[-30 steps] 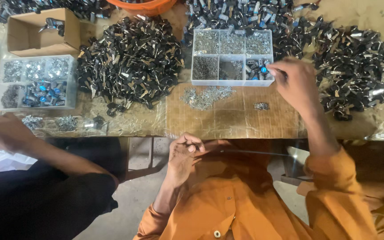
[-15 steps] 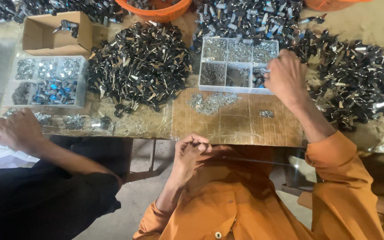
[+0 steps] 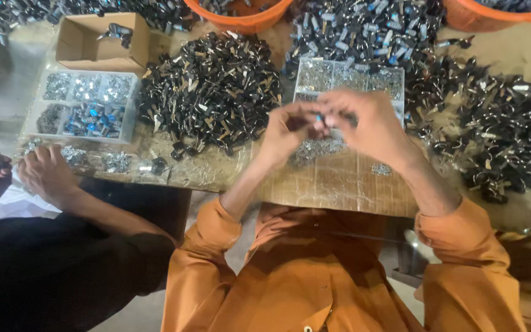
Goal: The person assembles small key components by hand, picking a black key body and inserting a metal pin into it. They repeat this process multiple times, placing the finished components into a compartmentalized plastic container on the table.
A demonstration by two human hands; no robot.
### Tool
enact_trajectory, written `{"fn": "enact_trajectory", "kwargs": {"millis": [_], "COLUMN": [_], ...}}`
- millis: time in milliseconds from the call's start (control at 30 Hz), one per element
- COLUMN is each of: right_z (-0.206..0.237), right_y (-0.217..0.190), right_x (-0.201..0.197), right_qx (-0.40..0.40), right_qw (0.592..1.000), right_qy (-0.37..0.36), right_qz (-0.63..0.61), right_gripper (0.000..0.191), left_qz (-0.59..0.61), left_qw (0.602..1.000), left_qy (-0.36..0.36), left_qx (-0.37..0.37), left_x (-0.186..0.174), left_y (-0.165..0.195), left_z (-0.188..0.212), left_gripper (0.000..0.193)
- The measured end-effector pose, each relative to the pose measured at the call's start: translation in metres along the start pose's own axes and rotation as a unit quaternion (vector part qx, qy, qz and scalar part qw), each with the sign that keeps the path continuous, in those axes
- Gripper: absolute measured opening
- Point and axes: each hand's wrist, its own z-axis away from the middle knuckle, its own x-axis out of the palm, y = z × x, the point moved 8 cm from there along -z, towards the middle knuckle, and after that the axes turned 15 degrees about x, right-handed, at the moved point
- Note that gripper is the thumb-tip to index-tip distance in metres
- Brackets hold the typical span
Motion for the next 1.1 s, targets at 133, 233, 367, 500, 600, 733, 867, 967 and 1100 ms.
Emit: {"fn": "enact_trajectory", "kwargs": {"millis": [133,233,367,500,600,733,867,967,1100], "right_z": [-0.033,-0.046,-0.05,-0.049,-0.051,-0.053,-0.054,-0.054,-0.058], "right_y": [0.014,0.015,0.033,0.04,0.048,0.054,0.061,0.063,0.072], "right_x": [0.018,0.047,0.052,0.044,0.044,0.04,0.034,0.027,0.031], "right_qx": [0.09,0.103,0.115,0.059,0.067,0.073,0.081,0.066,0.102], "right_qw": [0.974,0.941,0.969,0.989,0.993,0.995,0.993,0.995,0.989], "right_qy": [0.089,0.069,0.051,0.057,0.044,0.044,0.054,0.07,0.053], "right_qz": [0.188,0.316,0.211,0.124,0.087,0.048,0.07,-0.034,-0.091], "right_gripper": [0.013,0.013,0.009,0.011,0.018,0.009,0.007,0.011,0.007], "left_qz": [0.037,0.018,0.036,0.056,0.052,0.063,0.04,0.023,0.036], "left_qw": [0.997,0.998,0.999,0.998,0.998,0.996,0.998,0.999,0.998], "left_qy": [0.053,0.057,0.002,0.011,0.022,0.038,0.02,0.013,0.016], "left_qx": [-0.038,0.003,0.021,0.0,-0.006,-0.05,-0.033,-0.03,-0.047], "left_x": [-0.029,-0.038,-0.046,-0.063,-0.071,-0.077,-0.08,-0.081,-0.081], "left_y": [-0.002,0.002,-0.004,-0.019,-0.027,-0.041,-0.043,-0.045,-0.051], "left_z": [-0.043,-0.072,-0.079,-0.074,-0.072,-0.07,-0.068,-0.066,-0.064], "left_gripper": [0.027,0.02,0.027,0.025,0.025,0.023,0.023,0.024,0.022]}}
